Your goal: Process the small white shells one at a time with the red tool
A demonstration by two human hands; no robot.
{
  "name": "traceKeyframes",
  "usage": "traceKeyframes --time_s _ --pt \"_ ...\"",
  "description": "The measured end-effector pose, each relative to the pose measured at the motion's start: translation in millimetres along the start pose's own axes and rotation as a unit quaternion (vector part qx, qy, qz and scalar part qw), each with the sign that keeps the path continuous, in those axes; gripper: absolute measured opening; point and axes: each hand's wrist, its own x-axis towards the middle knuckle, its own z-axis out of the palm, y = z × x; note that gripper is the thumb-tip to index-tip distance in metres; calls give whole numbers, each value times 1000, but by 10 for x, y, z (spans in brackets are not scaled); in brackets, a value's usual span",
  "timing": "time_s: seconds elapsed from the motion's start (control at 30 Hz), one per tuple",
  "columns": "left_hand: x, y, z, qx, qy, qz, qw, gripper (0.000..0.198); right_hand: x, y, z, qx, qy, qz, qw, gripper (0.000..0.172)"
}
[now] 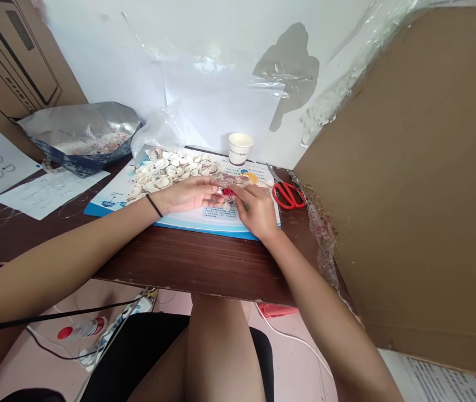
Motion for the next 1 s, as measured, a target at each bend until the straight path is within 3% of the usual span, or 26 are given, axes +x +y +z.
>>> traceKeyframes --time_s 0.37,0.67,1.0 --pt "-18 2 -48 17 -42 -6 999 34 -24 -24 57 37 -13 57 998 30" --pt "-12 6 -33 48 -37 -19 998 30 -19 -50 37 -26 11 8 1000 31" --pt "-38 30 -11 71 -59 -10 996 33 -14 -16 29 -24 44 -16 999 27"
